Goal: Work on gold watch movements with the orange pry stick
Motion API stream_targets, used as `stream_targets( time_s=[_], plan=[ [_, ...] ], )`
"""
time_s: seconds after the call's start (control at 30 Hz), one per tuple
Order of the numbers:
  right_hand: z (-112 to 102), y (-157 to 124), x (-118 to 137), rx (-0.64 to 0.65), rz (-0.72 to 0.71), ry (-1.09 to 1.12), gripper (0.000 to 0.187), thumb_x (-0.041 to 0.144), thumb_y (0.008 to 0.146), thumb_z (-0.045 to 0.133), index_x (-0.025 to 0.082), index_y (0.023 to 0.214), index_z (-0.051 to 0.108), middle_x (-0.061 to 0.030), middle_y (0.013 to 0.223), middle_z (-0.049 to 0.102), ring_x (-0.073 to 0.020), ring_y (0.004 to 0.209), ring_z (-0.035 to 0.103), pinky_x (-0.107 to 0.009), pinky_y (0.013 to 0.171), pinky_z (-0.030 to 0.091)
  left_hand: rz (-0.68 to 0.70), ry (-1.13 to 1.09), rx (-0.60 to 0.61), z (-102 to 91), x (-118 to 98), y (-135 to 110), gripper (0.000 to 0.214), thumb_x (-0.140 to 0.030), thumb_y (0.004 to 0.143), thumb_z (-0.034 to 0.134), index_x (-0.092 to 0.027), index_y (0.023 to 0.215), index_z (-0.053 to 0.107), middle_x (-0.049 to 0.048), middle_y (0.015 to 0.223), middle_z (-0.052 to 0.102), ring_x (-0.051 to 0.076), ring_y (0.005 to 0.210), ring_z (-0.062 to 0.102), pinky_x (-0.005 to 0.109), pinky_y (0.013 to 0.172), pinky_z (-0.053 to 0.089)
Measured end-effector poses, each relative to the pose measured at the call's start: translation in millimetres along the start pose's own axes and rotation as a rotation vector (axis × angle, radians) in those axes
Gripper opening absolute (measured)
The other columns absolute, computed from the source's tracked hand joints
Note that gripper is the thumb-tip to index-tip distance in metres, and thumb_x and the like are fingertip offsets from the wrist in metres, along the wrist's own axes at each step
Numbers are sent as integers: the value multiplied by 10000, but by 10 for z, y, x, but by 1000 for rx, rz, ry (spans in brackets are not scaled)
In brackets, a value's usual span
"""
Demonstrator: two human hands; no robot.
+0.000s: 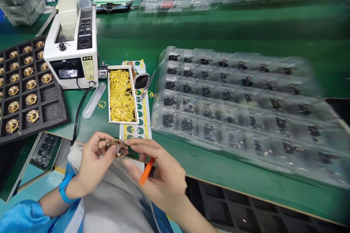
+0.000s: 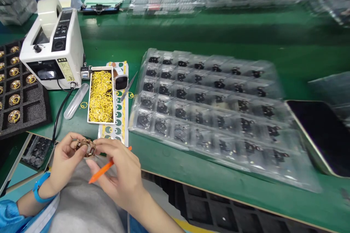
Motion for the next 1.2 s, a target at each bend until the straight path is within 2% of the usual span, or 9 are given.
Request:
stream_targets(
  time_s=[0.07,0.17,0.3,0.5,0.63,0.73,0.9,1.07,1.2],
  plan=[
    [-33,22,-107,60,128,75,60,250,955,579,205,983,606,-56,853,708,-134,590,597,-231,470,474,-89,-98,77,45,51,43,343,-408,718,832,-178,752,579,-4,609,701,140,533,668,250,589,565],
    [16,44,-193,193,236,90,79,179,958,544,206,943,617,10,701,617,-111,520,535,-210,461,445,-171,-136,147,92,65,62,390,-440,662,860,-171,713,582,-1,612,687,141,508,659,254,544,559],
    [190,45,-115,355,192,137,120,133,958,509,209,923,595,22,700,600,-105,539,546,-206,517,473,-186,-50,187,119,28,44,315,-357,654,834,-173,656,579,-30,543,602,103,450,575,206,454,483],
    [286,-2,-23,434,125,113,157,114,969,456,213,888,547,1,733,608,-118,581,563,-214,525,463,-172,63,230,155,-33,46,152,-208,618,689,-183,603,539,-67,508,499,48,409,408,172,408,350],
    [334,-53,-55,476,182,116,234,152,992,431,217,781,508,31,639,560,-106,519,510,-204,490,416,-160,117,233,175,-57,61,91,-141,575,612,-182,567,531,-78,489,472,46,426,390,165,425,320],
    [355,-88,-105,491,263,171,303,186,1019,401,219,726,471,37,615,562,-101,515,517,-196,493,418,-219,91,253,188,31,51,103,-155,585,637,-182,582,538,-79,480,476,49,402,388,168,401,312],
    [399,-133,-162,571,344,228,223,159,1011,403,219,847,541,25,732,632,-108,623,584,-192,590,487,-257,24,288,182,117,55,222,-239,633,783,-167,626,574,-68,479,504,44,386,394,170,390,311],
    [407,-159,-283,494,454,271,358,335,1028,399,223,690,440,50,575,468,-104,500,424,-211,479,371,-163,30,307,187,9,81,313,-369,679,840,-137,637,633,-37,601,515,53,458,435,181,418,362],
    [536,-357,-488,436,765,513,565,617,980,398,219,580,403,55,492,360,-95,458,304,-239,447,270,76,184,276,144,-139,88,251,-330,803,756,-129,674,677,-30,637,505,68,497,465,191,446,389]
  ],
)
Point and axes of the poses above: each hand's wrist, its own y-axis towards the middle knuckle, its own z-axis out of the palm, x = y × z, the point moved 10 cm from there along y, towards the middle knuckle
